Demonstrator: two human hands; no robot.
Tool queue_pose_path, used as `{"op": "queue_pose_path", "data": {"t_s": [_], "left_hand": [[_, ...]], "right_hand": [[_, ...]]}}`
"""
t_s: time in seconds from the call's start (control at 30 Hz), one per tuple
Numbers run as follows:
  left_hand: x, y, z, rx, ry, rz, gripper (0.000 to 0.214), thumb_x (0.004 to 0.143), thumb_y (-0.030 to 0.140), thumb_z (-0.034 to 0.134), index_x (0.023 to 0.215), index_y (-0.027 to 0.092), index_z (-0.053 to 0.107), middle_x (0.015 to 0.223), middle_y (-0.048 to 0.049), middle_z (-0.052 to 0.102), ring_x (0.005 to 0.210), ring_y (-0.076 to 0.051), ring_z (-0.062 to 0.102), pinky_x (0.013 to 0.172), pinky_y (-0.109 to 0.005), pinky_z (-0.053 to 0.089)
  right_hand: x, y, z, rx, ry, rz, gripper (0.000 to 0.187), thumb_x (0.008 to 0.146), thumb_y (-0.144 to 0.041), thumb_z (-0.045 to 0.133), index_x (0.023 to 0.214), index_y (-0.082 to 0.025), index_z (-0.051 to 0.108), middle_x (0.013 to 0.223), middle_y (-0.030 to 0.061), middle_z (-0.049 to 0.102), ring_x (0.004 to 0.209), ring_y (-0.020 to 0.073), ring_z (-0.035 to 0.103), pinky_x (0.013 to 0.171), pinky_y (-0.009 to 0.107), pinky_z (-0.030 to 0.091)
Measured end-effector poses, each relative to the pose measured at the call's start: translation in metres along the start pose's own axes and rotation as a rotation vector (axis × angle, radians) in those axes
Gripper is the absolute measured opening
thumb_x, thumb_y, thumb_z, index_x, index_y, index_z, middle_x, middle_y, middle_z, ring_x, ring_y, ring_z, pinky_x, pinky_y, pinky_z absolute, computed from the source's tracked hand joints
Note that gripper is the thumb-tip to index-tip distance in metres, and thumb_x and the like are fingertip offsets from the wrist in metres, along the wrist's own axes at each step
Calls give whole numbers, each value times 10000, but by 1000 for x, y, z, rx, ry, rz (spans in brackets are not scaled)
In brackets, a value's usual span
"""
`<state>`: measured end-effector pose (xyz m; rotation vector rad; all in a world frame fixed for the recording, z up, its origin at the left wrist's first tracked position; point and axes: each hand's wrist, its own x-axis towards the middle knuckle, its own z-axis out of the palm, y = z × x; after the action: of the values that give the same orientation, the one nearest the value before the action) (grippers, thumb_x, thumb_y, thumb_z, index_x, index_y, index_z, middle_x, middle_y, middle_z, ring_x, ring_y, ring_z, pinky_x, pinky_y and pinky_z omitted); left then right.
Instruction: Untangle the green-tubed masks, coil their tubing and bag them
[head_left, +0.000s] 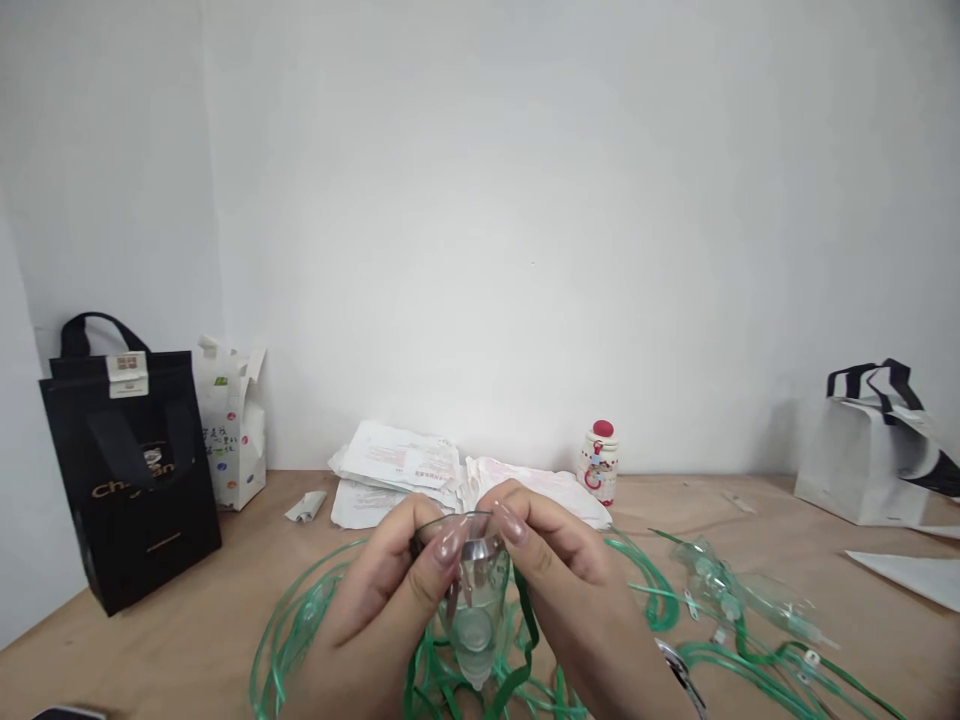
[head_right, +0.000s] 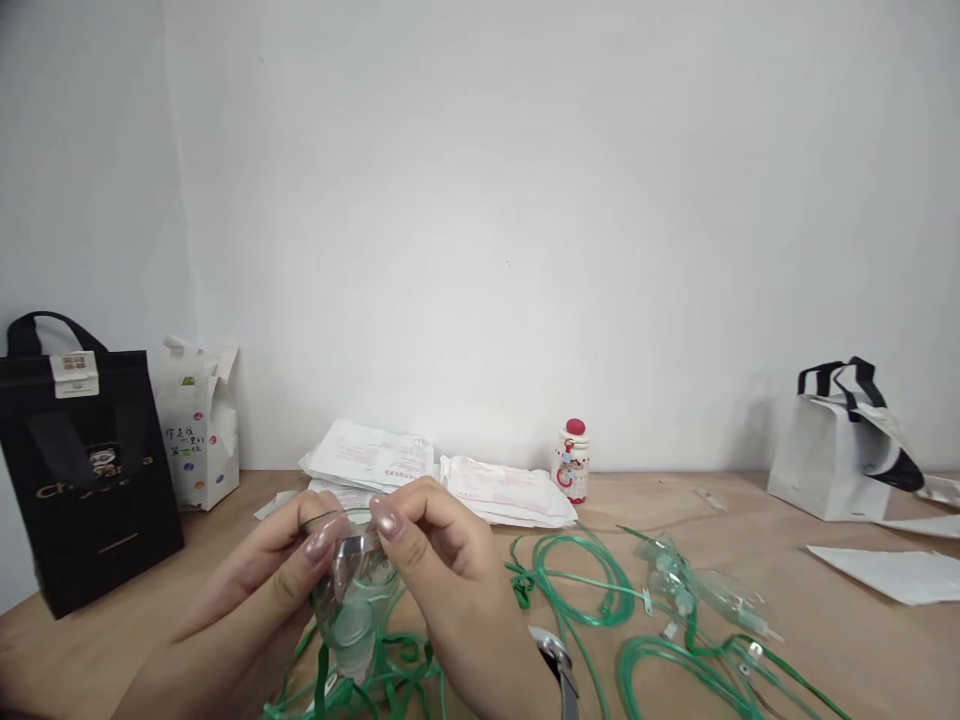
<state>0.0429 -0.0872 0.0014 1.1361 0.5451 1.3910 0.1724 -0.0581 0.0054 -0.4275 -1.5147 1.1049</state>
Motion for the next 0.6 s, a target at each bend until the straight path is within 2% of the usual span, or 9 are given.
{"op": "queue_pose_path", "data": {"t_s": [0.07,0.17,0.33,0.43,0.53,0.6], "left_hand": [[-1,0,0,-2,4,-9,240,792,370,596,665,188,506,609,42,452,550,-87,363,527,-216,303],[-3,2,-1,3,-36,-7,249,806,381,575,671,186,500,616,43,435,559,-88,339,554,-228,307],[-4,3,-1,44,-89,4,272,807,387,569,643,191,475,611,44,397,597,-108,330,558,-230,298],[-1,0,2,92,-54,63,272,800,377,586,629,183,502,606,44,390,601,-103,344,557,-214,308],[3,-1,8,-18,-14,45,200,789,356,609,686,185,588,635,32,460,627,-101,404,594,-200,349],[6,0,12,-155,-34,9,160,810,336,583,770,192,641,670,12,521,656,-115,455,624,-215,379]], "right_hand": [[0,3,1,114,-65,67,202,819,-351,582,700,-189,556,677,-22,523,650,101,465,622,226,383],[0,4,2,181,-96,105,197,794,-337,620,701,-181,543,628,-41,516,594,81,447,574,206,368],[-2,-5,1,65,-119,94,187,778,-336,633,715,-169,577,643,-24,519,606,98,457,572,226,374],[-3,-8,-2,43,-96,84,210,769,-349,637,691,-167,565,641,-12,521,618,112,470,585,240,381],[-4,-7,-6,127,-62,92,211,775,-351,628,694,-179,537,617,-22,501,565,107,455,546,239,371],[-4,-6,-8,184,-23,103,221,770,-367,629,702,-186,522,618,-27,487,536,101,427,519,238,352]]}}
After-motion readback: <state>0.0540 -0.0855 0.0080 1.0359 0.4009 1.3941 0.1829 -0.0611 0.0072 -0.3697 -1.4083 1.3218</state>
